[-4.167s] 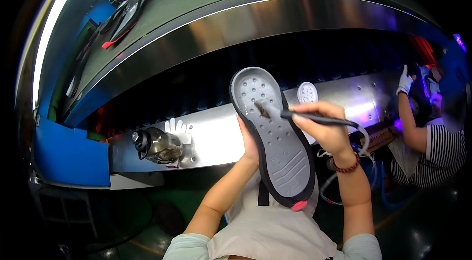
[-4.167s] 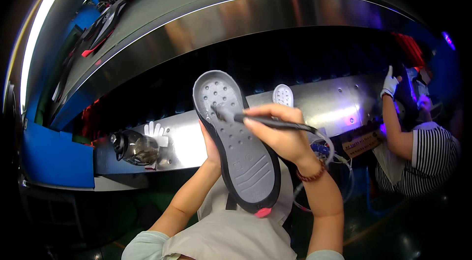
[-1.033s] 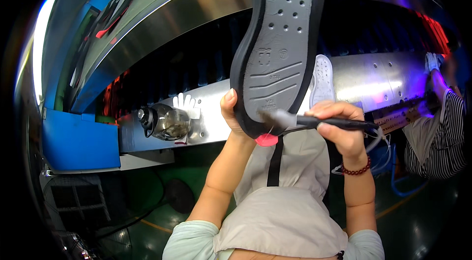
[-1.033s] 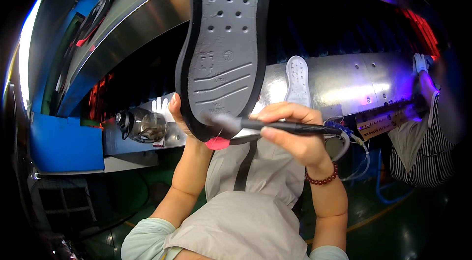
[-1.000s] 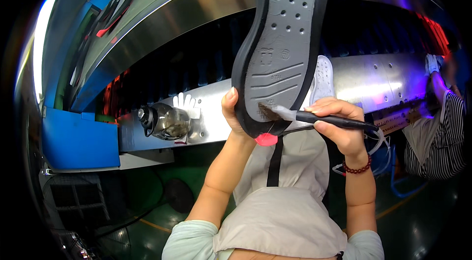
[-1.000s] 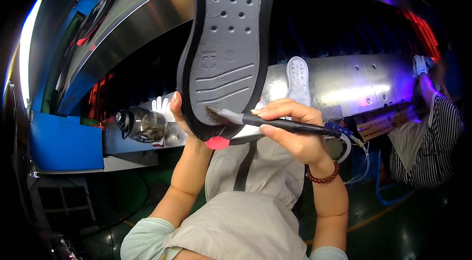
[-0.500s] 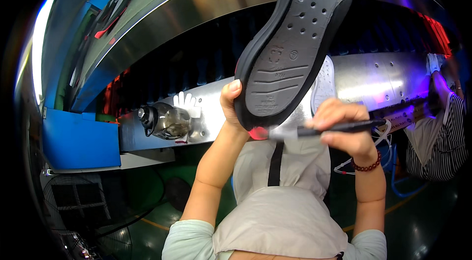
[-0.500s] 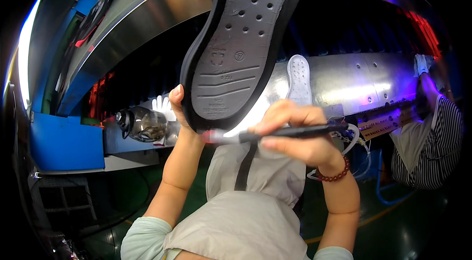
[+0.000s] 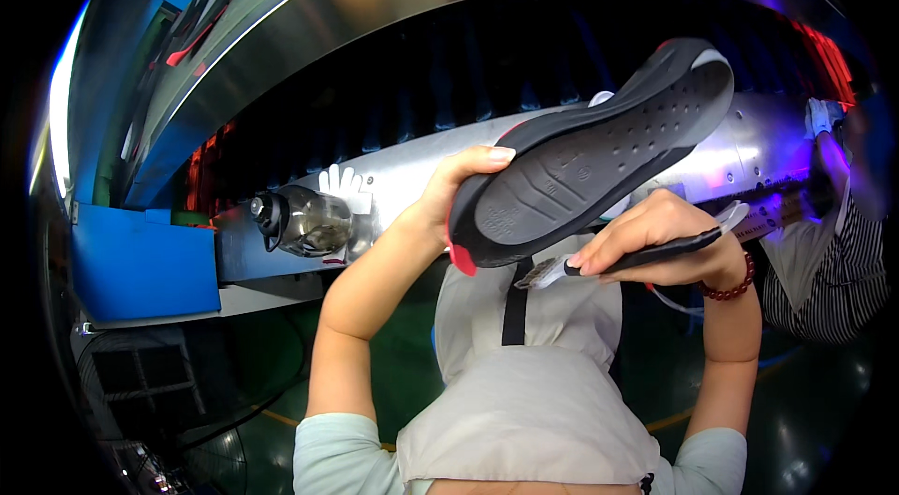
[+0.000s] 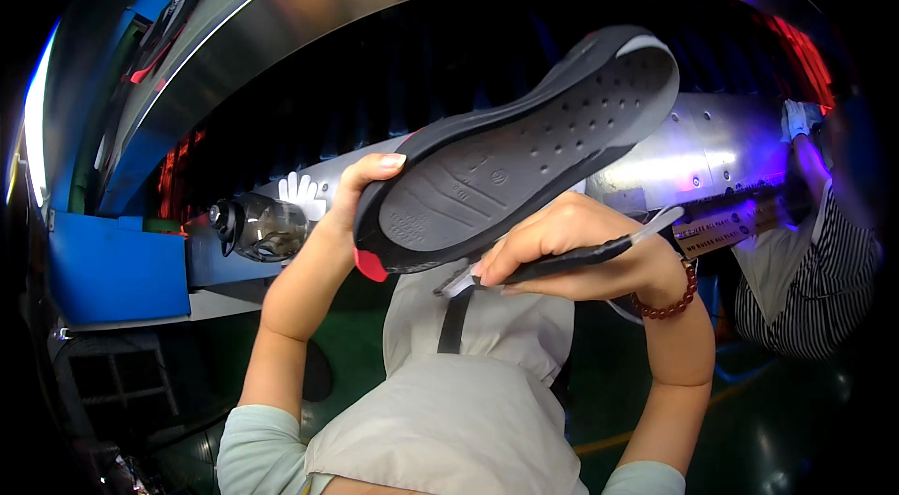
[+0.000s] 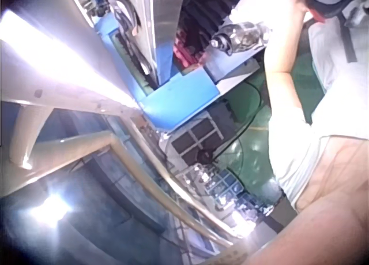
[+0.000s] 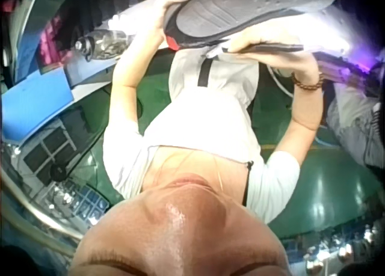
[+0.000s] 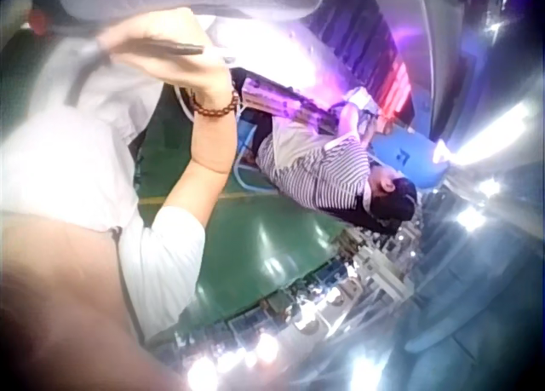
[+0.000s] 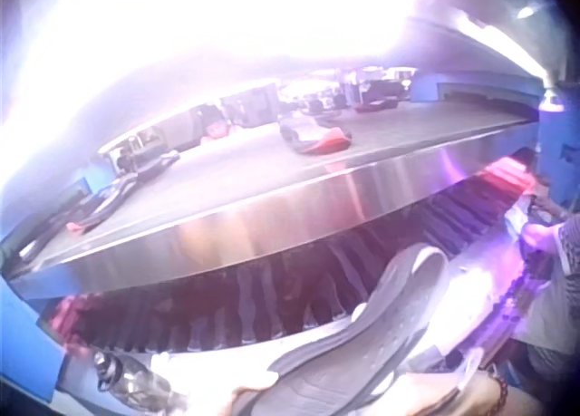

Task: The person picks up a shoe insole from a conveyor belt and uses a brush to scrub its surface. They repeatedly rotate the insole to clean different areas and then place it back on the belt. The process is repeated for multiple insoles.

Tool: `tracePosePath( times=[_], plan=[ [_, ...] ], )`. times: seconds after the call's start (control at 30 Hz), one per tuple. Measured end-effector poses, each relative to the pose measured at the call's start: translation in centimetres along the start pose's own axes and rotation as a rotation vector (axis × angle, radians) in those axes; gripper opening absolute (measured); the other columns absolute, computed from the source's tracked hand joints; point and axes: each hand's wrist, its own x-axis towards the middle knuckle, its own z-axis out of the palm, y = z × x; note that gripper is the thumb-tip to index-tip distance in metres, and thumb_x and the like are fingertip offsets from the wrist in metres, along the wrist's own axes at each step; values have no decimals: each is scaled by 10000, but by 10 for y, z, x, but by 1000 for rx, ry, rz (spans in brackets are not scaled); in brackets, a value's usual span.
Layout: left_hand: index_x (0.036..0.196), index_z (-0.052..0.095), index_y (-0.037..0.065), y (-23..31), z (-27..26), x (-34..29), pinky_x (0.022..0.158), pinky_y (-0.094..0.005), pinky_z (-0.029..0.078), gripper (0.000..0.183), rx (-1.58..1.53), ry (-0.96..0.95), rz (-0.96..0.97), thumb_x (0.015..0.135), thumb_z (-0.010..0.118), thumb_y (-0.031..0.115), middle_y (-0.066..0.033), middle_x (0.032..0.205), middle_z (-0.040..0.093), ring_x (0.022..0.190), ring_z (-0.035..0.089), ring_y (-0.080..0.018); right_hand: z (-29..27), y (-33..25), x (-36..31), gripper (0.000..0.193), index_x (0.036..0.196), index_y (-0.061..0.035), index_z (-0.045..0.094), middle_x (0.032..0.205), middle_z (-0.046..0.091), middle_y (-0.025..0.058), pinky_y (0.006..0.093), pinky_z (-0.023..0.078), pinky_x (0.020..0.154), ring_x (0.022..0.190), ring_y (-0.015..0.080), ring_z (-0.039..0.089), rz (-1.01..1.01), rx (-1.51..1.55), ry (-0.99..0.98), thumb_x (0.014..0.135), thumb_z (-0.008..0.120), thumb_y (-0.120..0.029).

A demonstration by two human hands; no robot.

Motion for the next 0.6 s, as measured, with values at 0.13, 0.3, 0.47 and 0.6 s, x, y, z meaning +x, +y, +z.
tracePosePath(
  times=[0.13,0.3,0.47,0.6],
  plan=[
    [961,537,-63,-2,16,-8,674,-275,485,365,88,185,-61,726,534,215,-167,879,595,729,598,-201,5,17,-5,137,800,9,605,822,630,120,276,481,714,795,221,614,71,16,106,664,624,5],
    [945,541,-69,-4,7,-18,647,-259,487,366,136,230,-76,720,548,220,-171,859,595,704,597,-187,-1,0,-12,129,782,-12,609,818,628,113,295,489,704,802,229,611,79,-207,-86,655,632,5],
    [985,521,-79,-4,14,-22,652,-262,489,405,203,280,-55,728,545,233,-179,884,589,720,599,-193,-6,17,-18,131,779,12,602,850,623,136,298,491,714,823,246,609,104,-165,-15,653,636,27],
    [1026,502,-74,-8,-4,-23,679,-273,496,422,44,296,-63,740,536,234,-179,926,582,761,602,-206,-18,-8,-19,133,809,-33,600,831,627,101,292,481,675,802,240,601,191,-285,-199,676,606,-21]
  ],
)
